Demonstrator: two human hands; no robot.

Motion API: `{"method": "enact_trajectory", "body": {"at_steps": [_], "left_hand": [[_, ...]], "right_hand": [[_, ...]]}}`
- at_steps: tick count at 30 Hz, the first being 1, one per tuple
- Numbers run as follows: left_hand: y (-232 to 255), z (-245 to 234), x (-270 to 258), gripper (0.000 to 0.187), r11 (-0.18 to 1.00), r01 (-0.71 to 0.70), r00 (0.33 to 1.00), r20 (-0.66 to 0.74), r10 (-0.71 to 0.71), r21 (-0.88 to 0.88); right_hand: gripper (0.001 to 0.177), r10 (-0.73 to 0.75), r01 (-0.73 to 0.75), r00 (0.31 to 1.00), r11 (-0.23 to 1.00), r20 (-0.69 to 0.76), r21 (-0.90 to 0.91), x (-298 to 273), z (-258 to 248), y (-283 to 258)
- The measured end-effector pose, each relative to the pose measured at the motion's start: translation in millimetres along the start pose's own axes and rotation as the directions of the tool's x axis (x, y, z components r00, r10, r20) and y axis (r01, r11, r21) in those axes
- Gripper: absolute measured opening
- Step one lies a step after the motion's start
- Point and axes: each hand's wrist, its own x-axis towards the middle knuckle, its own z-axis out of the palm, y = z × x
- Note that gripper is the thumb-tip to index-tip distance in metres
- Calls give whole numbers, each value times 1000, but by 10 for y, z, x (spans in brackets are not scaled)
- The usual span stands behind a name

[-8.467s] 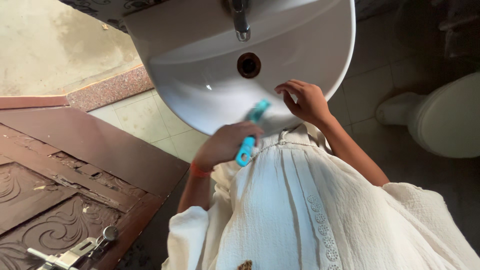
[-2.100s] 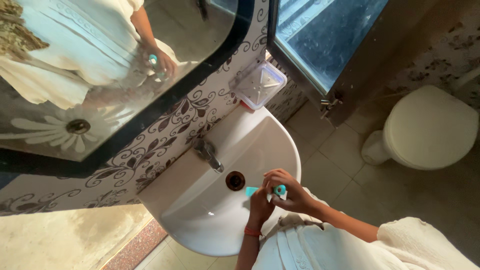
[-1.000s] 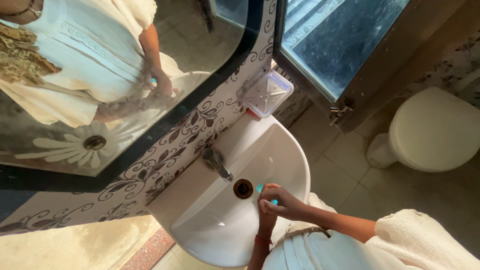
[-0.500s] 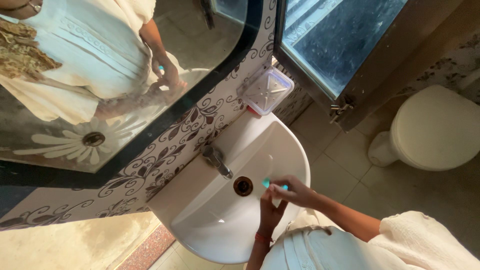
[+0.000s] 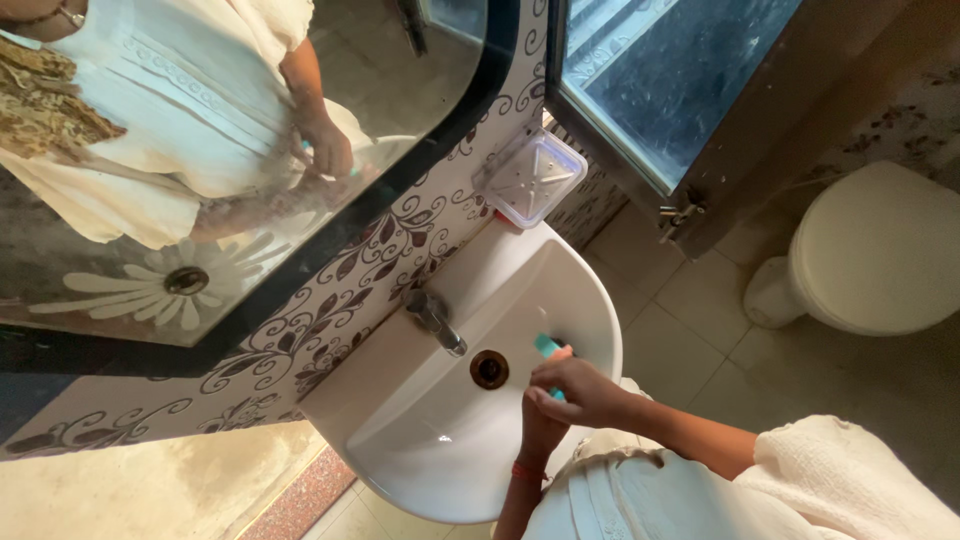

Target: The person cleans a sink basin using a brush, scrubbing the inner surface and around the drain, then rinses the brush under the faucet.

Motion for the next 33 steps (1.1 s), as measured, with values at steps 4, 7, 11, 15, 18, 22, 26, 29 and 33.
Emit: {"method": "enact_trajectory", "body": {"at_steps": [4,7,11,15,18,22,26,29,33], "left_hand": [[43,-8,40,62,992,31,995,-98,-19,123],[68,1,39,65,995,49,997,-60,-44,87],[2,5,27,59,964,87,996,-52,-76,251],[-121,45,-23,74,935,217,976,-42,-214,281],[-183,7,-67,69,971,147,989,-49,-141,186],[-301,-7,-117,68,995,25,995,-94,-16,98],[-265,-1,-76,77,964,22,998,-58,-7,264],[-118,7,-1,83,935,74,997,-14,-73,348],[18,27,9,84,935,190,980,-1,-199,299]], "right_hand": [[25,-280,276,956,960,-86,-54,9,59,79],[26,-125,126,992,992,18,-26,-46,-81,31],[25,69,-66,996,995,52,-68,-162,-333,-21],[24,-97,98,995,993,-29,60,-63,-317,148],[20,-340,334,939,936,-42,-114,19,-136,268],[18,-381,389,921,898,80,-205,36,9,278],[13,-414,410,910,894,13,-183,49,-86,337],[14,-292,287,956,941,-5,-180,-62,-319,430],[23,-150,139,978,987,-146,-79,-229,-571,489]]}}
